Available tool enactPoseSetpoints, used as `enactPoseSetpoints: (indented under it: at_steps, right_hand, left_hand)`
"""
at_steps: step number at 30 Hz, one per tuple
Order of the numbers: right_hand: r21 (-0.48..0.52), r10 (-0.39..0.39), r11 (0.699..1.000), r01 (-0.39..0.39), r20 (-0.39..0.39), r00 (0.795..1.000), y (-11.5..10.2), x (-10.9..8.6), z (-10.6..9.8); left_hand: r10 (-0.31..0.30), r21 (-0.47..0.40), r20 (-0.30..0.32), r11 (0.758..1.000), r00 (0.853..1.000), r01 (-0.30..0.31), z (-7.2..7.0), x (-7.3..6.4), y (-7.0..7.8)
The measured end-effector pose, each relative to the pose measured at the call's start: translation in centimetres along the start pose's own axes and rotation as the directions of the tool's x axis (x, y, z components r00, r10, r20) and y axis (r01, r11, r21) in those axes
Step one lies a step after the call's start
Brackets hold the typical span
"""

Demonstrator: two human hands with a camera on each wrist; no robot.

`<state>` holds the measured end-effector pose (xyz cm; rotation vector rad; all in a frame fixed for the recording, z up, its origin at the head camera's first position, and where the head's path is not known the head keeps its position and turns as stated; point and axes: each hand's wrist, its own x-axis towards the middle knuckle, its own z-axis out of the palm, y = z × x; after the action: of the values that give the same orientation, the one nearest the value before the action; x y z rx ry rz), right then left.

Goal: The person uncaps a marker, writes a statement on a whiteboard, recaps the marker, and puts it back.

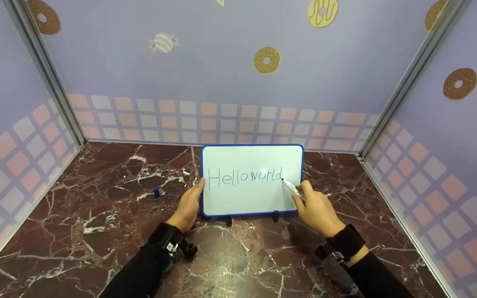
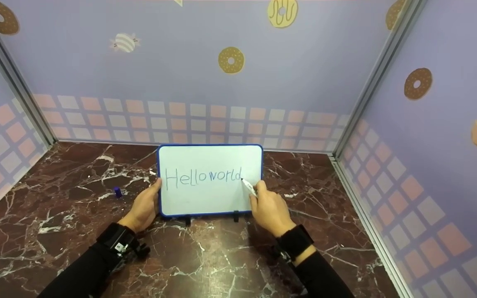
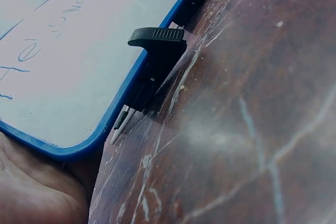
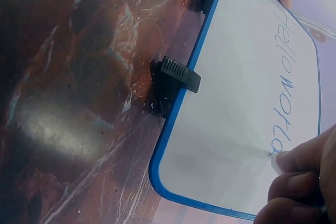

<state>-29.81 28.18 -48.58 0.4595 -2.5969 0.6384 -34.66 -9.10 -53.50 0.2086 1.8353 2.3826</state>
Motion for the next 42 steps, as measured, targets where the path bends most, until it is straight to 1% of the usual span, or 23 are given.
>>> enactPoseSetpoints:
  at_steps: [4,9,13,17,22,28,37,42]
  right_hand:
    - [-0.004,-0.019,1.0,0.019,-0.014,1.0,0.1,0.0,0.0]
    - [-0.008,-0.01,1.0,0.01,-0.009,1.0,0.1,-0.1,-0.1]
    - [-0.003,0.004,1.0,-0.004,-0.005,1.0,0.1,-0.1,-0.2]
    - [-0.004,-0.001,1.0,0.001,-0.015,1.0,0.1,-0.1,-0.3]
    - [0.002,-0.005,1.0,0.006,-0.037,0.999,0.1,0.1,-0.6]
    - [-0.001,0.007,1.0,-0.007,-0.039,0.999,0.2,0.6,-1.2]
    - [-0.013,0.027,1.0,-0.028,-0.054,0.998,0.4,1.6,-2.1]
    - [-0.02,0.001,1.0,-0.003,-0.072,0.997,0.3,2.1,-2.5]
  left_hand:
    - [-0.002,-0.003,-0.003,1.0,1.0,0.002,0.0,0.0,0.0]
    - [-0.006,-0.01,-0.003,1.0,1.0,0.006,0.0,0.0,0.0]
    - [0.001,0.001,-0.018,1.0,1.0,-0.001,0.0,0.0,0.0]
    - [0.003,0.008,-0.032,1.0,0.999,-0.002,0.1,0.0,0.0]
    - [0.001,0.014,-0.029,1.0,1.0,-0.001,0.1,0.0,0.0]
    - [0.009,0.009,-0.025,1.0,1.0,-0.009,0.1,0.0,0.0]
    - [0.014,-0.01,-0.039,1.0,0.999,-0.014,0.3,0.1,0.0]
    - [0.01,-0.015,-0.039,1.0,0.999,-0.011,0.3,0.1,-0.1]
